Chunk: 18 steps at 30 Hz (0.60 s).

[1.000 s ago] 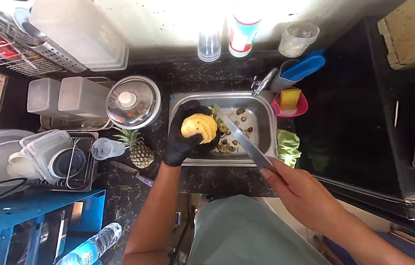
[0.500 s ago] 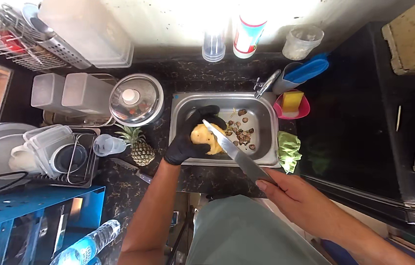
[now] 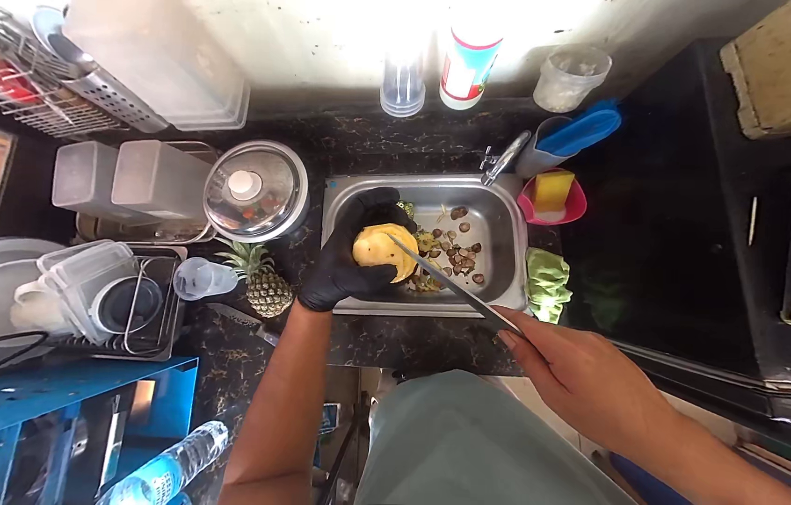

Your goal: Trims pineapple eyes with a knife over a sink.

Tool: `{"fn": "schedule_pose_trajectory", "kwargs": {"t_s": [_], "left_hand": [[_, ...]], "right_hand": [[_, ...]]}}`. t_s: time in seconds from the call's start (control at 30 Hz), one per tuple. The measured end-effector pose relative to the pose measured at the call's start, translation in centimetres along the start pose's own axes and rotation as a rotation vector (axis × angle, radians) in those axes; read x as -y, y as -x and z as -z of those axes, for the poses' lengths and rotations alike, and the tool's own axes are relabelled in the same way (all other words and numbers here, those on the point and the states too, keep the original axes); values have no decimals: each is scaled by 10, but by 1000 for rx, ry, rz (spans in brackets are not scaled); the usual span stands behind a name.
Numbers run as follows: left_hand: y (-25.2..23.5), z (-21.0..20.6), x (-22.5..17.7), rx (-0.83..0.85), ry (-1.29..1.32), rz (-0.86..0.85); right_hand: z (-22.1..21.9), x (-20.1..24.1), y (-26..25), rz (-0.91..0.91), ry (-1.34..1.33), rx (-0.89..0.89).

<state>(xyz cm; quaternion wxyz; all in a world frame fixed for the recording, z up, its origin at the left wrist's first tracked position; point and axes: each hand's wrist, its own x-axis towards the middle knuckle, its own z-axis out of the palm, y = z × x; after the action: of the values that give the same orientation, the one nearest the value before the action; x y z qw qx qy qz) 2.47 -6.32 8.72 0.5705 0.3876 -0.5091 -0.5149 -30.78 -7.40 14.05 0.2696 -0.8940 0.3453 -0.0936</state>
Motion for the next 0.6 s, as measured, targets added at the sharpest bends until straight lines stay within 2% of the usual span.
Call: {"fn": "schedule_pose_trajectory", "kwargs": {"t_s": [0.27,0.37,0.43,0.5,0.57,0.6], "left_hand": [[-2,-9,-2,13,-31,52],[0,-16,5,-114,-107,95],[5,-11,11,-221,-100,127],[9,-8,14,-323,17,123],[15,-9,11,-335,360,55],[17,-13,5,-358,543,42]], "right_hand": [[-3,1,-8,-10,142,6],[-7,1,-13,-79,253,-71],[-9,-6,-13,-144,237,-116],[-17,-21,-14,-197,162,-153],[-39,-43,-15,-273,79,-168],[-53,-56,-15,-327,60,-121]]}}
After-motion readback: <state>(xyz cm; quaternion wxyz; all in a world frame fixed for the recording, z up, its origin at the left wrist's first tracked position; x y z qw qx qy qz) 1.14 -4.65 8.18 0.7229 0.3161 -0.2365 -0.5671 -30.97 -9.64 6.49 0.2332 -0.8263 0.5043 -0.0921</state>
